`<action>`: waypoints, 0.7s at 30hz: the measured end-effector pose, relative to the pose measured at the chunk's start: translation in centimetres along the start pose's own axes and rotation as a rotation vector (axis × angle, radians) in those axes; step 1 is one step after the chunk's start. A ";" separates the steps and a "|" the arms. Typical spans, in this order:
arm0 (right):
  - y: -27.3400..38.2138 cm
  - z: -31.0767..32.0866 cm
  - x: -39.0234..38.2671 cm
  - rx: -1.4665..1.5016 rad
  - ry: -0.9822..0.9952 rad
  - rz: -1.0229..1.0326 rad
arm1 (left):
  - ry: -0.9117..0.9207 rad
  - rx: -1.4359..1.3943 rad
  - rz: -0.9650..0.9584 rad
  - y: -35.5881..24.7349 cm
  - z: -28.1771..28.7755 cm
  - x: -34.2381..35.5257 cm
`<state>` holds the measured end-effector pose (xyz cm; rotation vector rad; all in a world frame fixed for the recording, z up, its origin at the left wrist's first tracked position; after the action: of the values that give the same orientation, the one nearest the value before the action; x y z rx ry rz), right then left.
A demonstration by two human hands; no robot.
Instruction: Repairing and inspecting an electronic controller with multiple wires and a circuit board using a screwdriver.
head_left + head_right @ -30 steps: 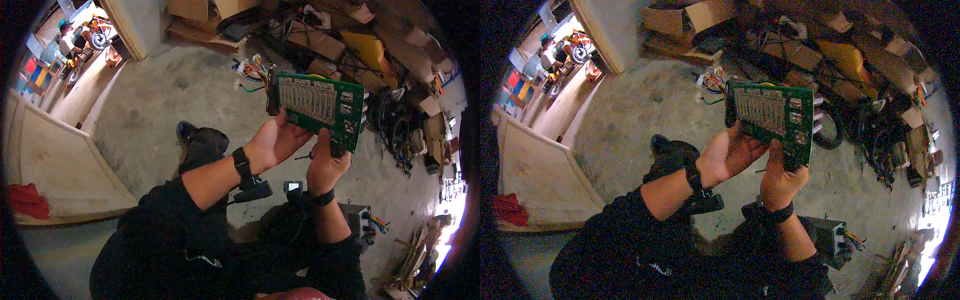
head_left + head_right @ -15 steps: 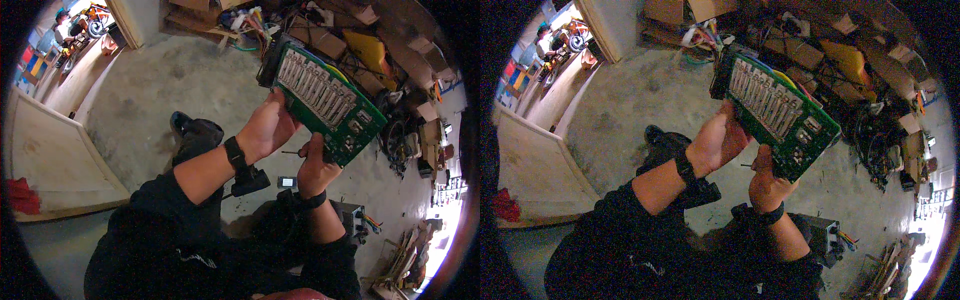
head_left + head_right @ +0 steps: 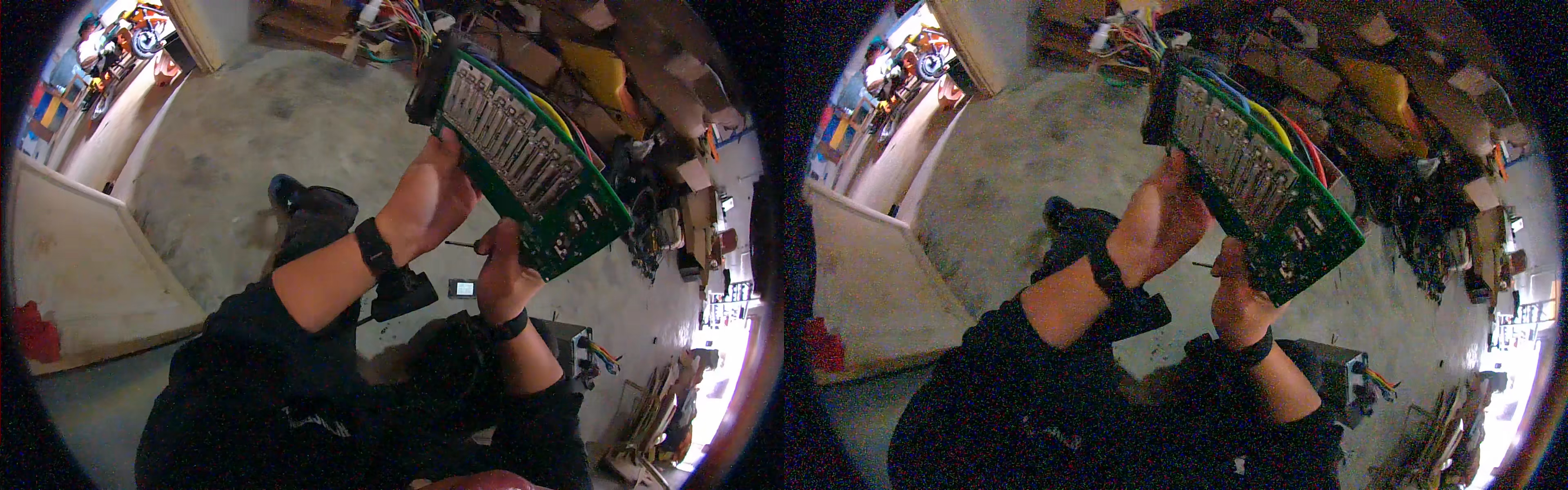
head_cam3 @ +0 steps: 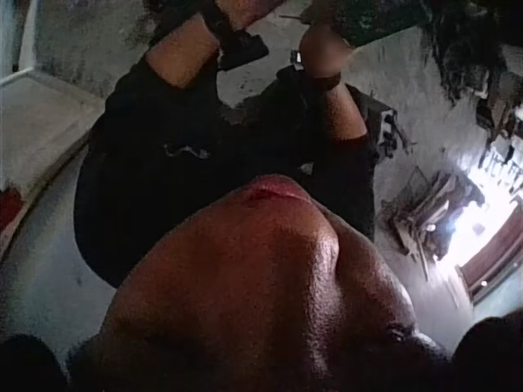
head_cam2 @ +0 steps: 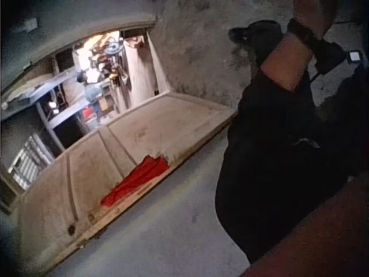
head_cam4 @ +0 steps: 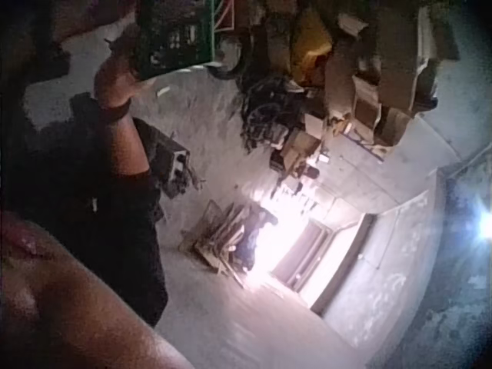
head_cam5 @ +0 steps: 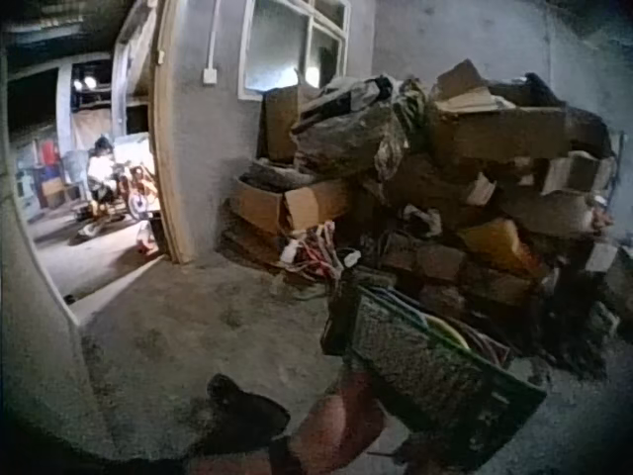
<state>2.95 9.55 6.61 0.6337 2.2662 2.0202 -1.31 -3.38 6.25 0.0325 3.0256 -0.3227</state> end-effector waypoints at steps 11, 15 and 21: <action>1.0 -0.3 -0.3 -0.114 0.040 0.084 | 0.053 0.060 -0.013 0.1 0.4 0.0; 0.9 0.0 -0.2 -0.101 0.050 0.072 | 0.037 0.051 -0.004 -0.1 0.0 -0.2; 0.2 0.4 0.3 -0.001 0.211 0.227 | 0.063 0.056 0.011 0.1 0.2 0.0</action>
<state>2.80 10.00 6.82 0.7419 2.4048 2.2913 -1.32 -3.35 6.00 0.0643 3.0767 -0.4126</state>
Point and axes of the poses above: each hand's wrist, its own x-axis towards the middle knuckle, its own z-axis out of the back of the hand, y = z × x, the point moved 3 cm from there along x, towards the middle knuckle, and after that the axes turned 15 degrees about -y, right-handed, at the moved point
